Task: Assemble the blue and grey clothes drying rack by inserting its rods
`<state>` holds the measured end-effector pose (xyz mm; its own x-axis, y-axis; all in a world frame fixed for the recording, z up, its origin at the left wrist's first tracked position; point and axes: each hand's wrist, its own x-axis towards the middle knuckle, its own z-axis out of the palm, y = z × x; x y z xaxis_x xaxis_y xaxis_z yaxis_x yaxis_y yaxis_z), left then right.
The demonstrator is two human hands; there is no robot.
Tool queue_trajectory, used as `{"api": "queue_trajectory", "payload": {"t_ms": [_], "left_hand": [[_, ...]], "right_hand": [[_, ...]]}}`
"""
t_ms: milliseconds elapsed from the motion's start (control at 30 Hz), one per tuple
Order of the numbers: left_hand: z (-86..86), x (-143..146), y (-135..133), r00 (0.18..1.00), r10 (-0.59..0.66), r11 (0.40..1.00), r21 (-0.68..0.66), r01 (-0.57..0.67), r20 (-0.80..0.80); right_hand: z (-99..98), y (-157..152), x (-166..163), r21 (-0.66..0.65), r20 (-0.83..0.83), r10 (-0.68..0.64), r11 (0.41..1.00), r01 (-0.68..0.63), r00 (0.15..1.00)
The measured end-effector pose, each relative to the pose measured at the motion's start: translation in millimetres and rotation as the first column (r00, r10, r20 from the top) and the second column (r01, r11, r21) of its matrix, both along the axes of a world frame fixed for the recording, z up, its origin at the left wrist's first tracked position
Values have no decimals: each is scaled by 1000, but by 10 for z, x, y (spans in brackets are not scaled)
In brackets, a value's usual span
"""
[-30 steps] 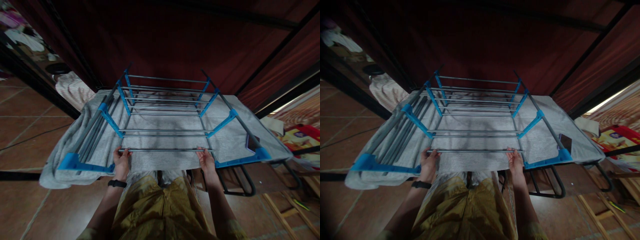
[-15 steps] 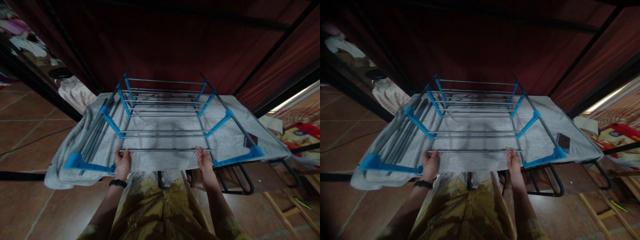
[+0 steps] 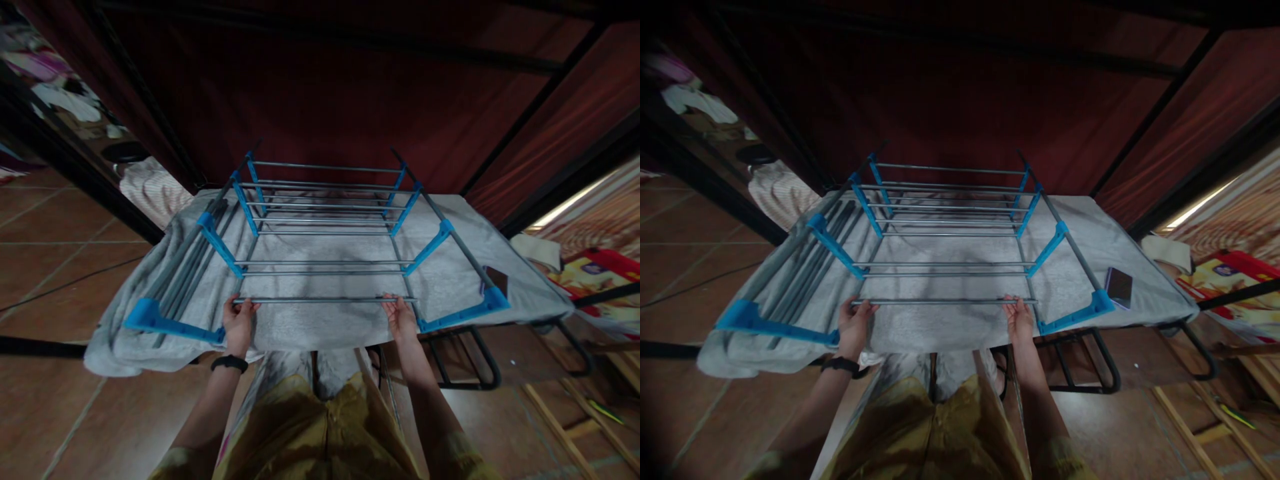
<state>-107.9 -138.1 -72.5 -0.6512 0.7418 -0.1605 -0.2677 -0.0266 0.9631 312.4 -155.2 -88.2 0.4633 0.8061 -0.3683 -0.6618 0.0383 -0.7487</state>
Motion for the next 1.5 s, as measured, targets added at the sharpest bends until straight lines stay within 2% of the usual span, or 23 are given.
{"api": "queue_trajectory", "payload": {"t_ms": [233,700,967,1367,1500], "left_hand": [[6,4,22,1000,21,999,-31,-21,-5],[26,8,-13,994,19,999,-44,-24,-104],[20,-2,-39,994,-3,999,-37,-1,-110],[-96,-28,-62,987,-11,1000,17,14,-158],[-83,-18,-90,984,-30,1000,-9,29,-176]], "right_hand": [[-62,-2,12,29,-13,6,1000,-6,1000],[-55,15,-15,76,-30,18,997,-16,999],[-45,-2,-30,73,-39,14,997,-11,999],[-55,23,11,-7,-4,-3,1000,3,1000],[-86,8,29,1,3,-5,1000,5,1000]]}}
